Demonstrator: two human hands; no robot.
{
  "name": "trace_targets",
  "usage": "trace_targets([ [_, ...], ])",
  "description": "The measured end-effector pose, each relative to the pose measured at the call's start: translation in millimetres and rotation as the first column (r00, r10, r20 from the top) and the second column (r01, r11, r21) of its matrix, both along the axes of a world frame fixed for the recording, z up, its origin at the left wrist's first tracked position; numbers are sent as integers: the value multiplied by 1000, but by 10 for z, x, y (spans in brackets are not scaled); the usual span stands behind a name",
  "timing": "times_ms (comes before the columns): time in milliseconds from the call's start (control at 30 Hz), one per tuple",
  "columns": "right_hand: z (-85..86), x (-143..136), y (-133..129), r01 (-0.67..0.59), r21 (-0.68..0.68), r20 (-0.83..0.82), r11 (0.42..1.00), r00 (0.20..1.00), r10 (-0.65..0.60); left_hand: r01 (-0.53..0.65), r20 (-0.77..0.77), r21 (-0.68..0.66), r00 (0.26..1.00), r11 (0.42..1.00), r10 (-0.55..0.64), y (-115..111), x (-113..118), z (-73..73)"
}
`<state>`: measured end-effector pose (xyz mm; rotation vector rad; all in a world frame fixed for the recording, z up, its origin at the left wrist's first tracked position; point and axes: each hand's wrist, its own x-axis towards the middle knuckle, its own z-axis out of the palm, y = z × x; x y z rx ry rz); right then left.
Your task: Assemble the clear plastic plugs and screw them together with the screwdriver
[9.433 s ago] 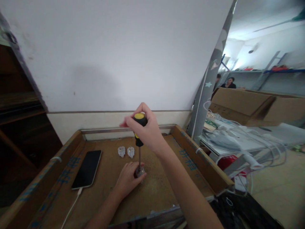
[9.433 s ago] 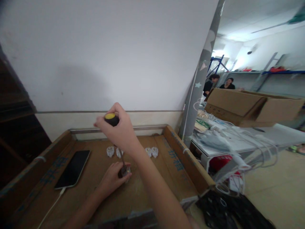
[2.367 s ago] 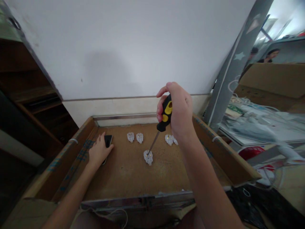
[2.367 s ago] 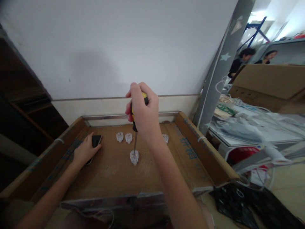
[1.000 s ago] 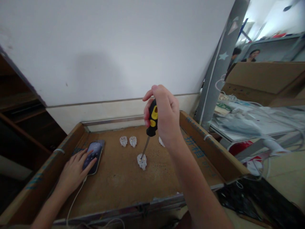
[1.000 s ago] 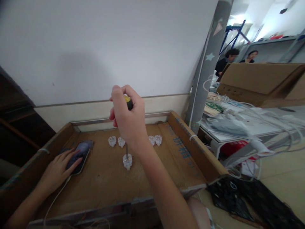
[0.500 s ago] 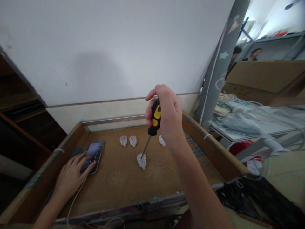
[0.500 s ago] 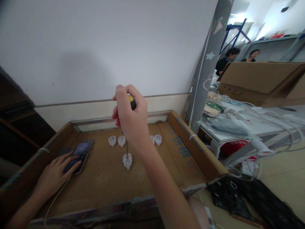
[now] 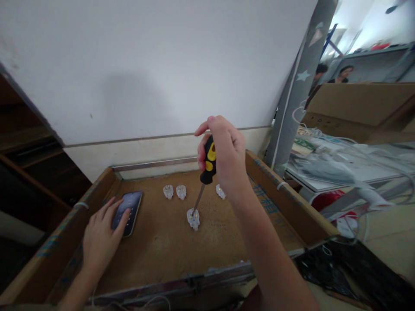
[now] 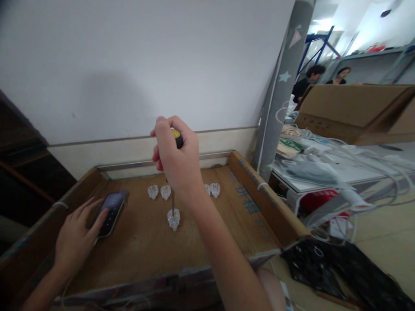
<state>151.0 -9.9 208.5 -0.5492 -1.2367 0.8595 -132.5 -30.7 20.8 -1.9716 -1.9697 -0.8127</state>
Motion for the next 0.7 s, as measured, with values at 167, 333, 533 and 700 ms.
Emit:
trace_targets([
  [167, 53, -82, 38, -62, -14, 52, 998, 997, 63, 500, 153, -102, 862, 860, -483, -28, 902, 97],
  [333, 78, -180, 50, -131, -51, 80, 990, 988, 135, 641, 272, -238, 765, 730, -583, 171, 1496, -43],
  [533, 50, -117, 90, 18, 122, 191, 992, 981, -42, 676, 419, -223, 717, 703, -557, 287, 1522, -172],
  [700, -13, -177, 102, 206, 308, 191, 929, 943, -272, 658, 403, -197, 730, 727, -552, 291, 1517, -222],
])
